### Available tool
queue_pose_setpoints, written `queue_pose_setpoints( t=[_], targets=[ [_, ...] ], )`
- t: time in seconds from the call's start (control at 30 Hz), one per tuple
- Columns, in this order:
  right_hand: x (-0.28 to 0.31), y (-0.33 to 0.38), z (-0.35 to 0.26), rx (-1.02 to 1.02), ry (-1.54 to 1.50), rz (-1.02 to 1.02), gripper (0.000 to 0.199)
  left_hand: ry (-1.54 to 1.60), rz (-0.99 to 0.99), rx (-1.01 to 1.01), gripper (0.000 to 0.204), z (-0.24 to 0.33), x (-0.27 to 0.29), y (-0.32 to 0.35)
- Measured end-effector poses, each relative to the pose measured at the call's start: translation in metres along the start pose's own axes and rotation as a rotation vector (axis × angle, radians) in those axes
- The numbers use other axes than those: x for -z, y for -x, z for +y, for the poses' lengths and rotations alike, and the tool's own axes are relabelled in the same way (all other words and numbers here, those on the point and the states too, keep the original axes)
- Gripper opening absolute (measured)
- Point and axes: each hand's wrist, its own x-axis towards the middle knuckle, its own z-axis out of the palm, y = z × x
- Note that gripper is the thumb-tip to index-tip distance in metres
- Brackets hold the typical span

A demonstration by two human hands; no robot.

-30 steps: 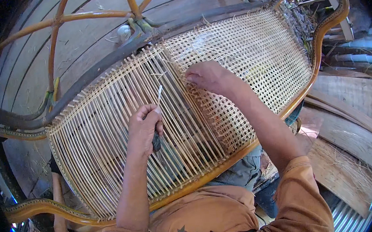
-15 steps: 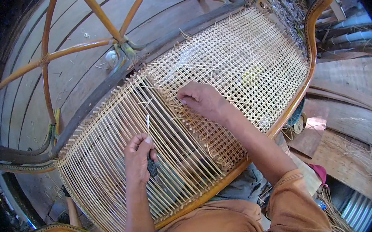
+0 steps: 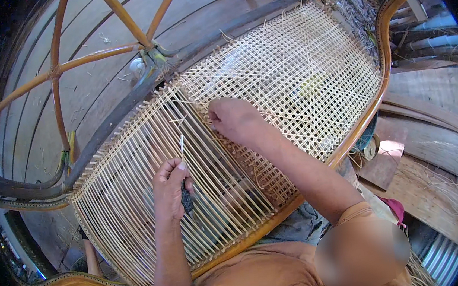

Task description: Weaving rattan strips onto a chair frame using hand tools.

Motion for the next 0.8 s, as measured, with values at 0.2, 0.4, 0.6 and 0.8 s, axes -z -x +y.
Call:
queue_pose_setpoints(
  t=[0.2, 0.4, 0.6, 0.8],
  targets=[
    [-0.007, -0.002, -0.005, -0.061, 0.063, 0.126, 0.019, 0.058, -0.039, -0.079, 0.012, 0.005, 0.000, 0.009],
    [-0.013, 0.015, 0.014, 0.101, -0.135, 0.235, 0.014, 0.044, 0.041, -0.106, 0.012, 0.009, -0.003, 0.007],
    [-0.019, 0.016, -0.011, 0.004, 0.101, 0.209, 0.015, -0.140, 0.038, -0.147, 0.012, 0.016, -0.011, 0.008],
    [-0.025, 0.010, -0.018, -0.058, 0.157, 0.191, 0.013, -0.205, 0.030, -0.095, 0.015, 0.020, -0.014, 0.009]
  ],
)
